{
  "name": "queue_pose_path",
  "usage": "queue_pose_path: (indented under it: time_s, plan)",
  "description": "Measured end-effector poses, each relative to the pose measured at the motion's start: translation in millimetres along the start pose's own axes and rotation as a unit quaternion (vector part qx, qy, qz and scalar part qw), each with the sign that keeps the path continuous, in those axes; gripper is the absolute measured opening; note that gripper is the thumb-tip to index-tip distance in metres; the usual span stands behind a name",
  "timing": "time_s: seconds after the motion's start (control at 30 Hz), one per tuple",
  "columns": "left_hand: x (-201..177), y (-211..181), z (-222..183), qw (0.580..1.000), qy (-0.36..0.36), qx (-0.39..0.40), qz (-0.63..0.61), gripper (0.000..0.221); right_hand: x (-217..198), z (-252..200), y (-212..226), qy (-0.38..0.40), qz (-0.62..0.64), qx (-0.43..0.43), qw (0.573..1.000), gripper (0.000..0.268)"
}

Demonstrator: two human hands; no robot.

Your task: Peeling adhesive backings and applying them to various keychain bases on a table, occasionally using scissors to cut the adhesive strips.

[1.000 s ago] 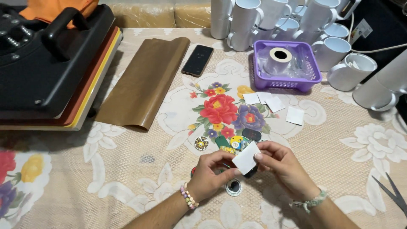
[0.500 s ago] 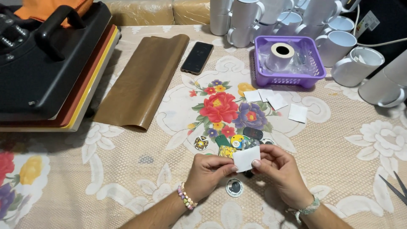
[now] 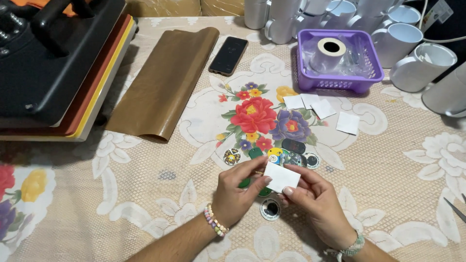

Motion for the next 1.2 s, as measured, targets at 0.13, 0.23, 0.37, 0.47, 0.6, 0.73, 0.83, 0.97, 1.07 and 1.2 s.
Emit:
queue_pose_path:
  time_s: [0.13,0.23,0.37,0.47,0.6,0.73,0.83,0.97,1.07,1.2]
  plan:
    - [0,5,0,0.975,0.037,-0.171,-0.135,0.045,5,-2,3,0.008,0.065,0.041,0.997,0.055]
    - [4,14,-4,0.940,0.049,-0.241,-0.235,0.050,5,-1,7,0.024,0.058,0.047,0.997,0.059]
    - [4,5,2,0.910,0.146,-0.212,-0.326,0.087,1,7,5,0.095,0.072,0.094,0.988,0.064]
    - [7,6,-1,0.912,0.154,-0.213,-0.314,0.051,7,3,13,0.102,0.097,0.170,0.975,0.059]
    - [8,13,-1,0.936,0.139,-0.173,-0.271,0.027,-4,12,1,0.051,0.099,0.169,0.979,0.058]
    - [7,8,1,0.977,0.150,-0.031,-0.146,0.022,-5,16,3,0.042,0.010,0.086,0.995,0.049]
    - [8,7,2,0.972,0.195,-0.003,-0.130,0.021,-3,16,7,0.084,-0.062,0.020,0.994,0.050]
    - [7,6,3,0.949,0.278,-0.035,-0.144,0.035,1,14,9,0.137,-0.104,0.006,0.985,0.050]
    - [3,8,8,0.951,0.272,-0.040,-0.142,0.042,0,18,4,0.159,-0.064,0.026,0.985,0.053]
    - [2,11,7,0.909,0.266,-0.161,-0.279,0.052,4,17,8,0.167,-0.059,0.037,0.983,0.054]
Point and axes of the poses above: each hand's wrist, its own z-axis towards the middle knuckle, its own x-axis out of the palm, y = z × x, the point moved 2 cm from there along z, towards the middle knuckle, and after that the axes turned 8 degrees about -y, right-handed, at the moved point
